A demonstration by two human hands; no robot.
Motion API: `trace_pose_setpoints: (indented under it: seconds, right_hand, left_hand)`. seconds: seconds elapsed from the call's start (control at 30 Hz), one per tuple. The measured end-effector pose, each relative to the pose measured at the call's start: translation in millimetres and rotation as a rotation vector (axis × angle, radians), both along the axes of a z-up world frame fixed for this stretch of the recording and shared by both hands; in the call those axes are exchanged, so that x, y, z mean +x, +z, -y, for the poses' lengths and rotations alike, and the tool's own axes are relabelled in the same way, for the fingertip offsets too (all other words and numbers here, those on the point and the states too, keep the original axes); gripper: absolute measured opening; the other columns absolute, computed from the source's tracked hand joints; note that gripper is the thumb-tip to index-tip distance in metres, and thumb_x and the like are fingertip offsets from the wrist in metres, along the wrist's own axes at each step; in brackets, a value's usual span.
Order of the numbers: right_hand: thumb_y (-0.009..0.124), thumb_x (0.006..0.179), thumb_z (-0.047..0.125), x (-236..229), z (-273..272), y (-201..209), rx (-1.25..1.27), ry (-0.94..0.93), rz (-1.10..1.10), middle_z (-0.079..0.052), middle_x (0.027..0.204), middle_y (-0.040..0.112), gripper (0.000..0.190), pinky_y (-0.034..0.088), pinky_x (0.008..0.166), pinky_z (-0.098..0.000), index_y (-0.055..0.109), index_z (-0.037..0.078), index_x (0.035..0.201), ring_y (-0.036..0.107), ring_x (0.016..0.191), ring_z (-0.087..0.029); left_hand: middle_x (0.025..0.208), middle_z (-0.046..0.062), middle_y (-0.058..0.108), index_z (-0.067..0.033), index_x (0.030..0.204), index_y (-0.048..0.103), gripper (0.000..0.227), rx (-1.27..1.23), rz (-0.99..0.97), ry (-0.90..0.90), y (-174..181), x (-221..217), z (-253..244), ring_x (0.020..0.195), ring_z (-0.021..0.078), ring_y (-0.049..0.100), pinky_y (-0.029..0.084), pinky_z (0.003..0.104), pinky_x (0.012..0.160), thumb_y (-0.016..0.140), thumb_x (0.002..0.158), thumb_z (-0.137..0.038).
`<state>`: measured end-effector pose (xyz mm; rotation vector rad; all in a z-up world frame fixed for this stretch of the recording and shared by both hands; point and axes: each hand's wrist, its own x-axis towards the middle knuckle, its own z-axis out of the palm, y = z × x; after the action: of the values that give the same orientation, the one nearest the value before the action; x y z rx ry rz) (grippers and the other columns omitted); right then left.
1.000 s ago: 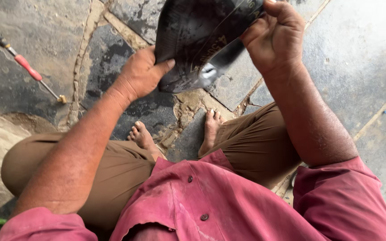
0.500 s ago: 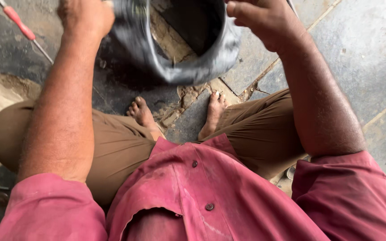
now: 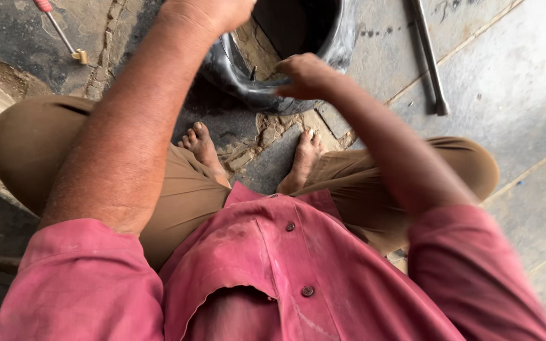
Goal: The person sits on the floor and repairs a punctured tire. They use a metal file to roughen the area around the puncture, apply glue from a small packet, and then place a blue patch over the hole. Finally, they use a hammer to secure the patch.
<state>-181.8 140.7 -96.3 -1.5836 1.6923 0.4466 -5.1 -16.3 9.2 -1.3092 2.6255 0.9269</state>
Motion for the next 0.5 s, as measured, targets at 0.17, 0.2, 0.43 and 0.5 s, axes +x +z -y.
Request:
trace_pose_setpoints:
  seconds: [0.17, 0.2, 0.43, 0.5]
  right_hand:
    - [0.078, 0.086, 0.057, 33, 17, -50, 0.028, -0.097, -0.039, -0.012, 0.115, 0.071, 0.063, 0.045, 0.112, -0.0506, 0.065, 0.013, 0.13, 0.065, 0.116, -0.027]
    - [0.075, 0.087, 0.058, 36, 15, -60, 0.059, -0.1, -0.101, -0.009, 0.113, 0.073, 0.058, 0.042, 0.118, -0.0533, 0.068, 0.016, 0.127, 0.065, 0.118, -0.025]
    - [0.081, 0.083, 0.054, 40, -7, -107, -0.241, -0.333, -0.359, -0.008, 0.127, 0.065, 0.071, 0.032, 0.108, -0.0707, 0.055, 0.012, 0.134, 0.059, 0.122, -0.026]
    - [0.077, 0.091, 0.051, 40, -11, -114, -0.321, -0.359, -0.408, -0.007, 0.123, 0.067, 0.056, 0.038, 0.104, -0.07, 0.058, 0.013, 0.128, 0.061, 0.12, -0.026]
  left_hand:
    - [0.056, 0.011, 0.065, -0.0081, 0.085, 0.072, 0.026, -0.102, -0.054, -0.113, -13, -1, -3, 0.042, 0.015, 0.058, 0.047, 0.03, 0.036, 0.057, 0.103, -0.019]
    - [0.054, 0.011, 0.063, -0.0076, 0.084, 0.072, 0.026, -0.135, -0.066, -0.136, -19, 1, -2, 0.04, 0.0147, 0.057, 0.046, 0.03, 0.034, 0.058, 0.102, -0.02]
    - [0.053, 0.013, 0.063, -0.0051, 0.086, 0.075, 0.033, -0.135, 0.039, -0.142, -34, 3, 6, 0.041, 0.0178, 0.06, 0.049, 0.034, 0.033, 0.059, 0.103, -0.028]
    - [0.053, 0.013, 0.063, -0.0049, 0.087, 0.075, 0.033, -0.121, 0.057, -0.149, -35, 2, 6, 0.043, 0.0185, 0.061, 0.05, 0.035, 0.034, 0.059, 0.103, -0.029]
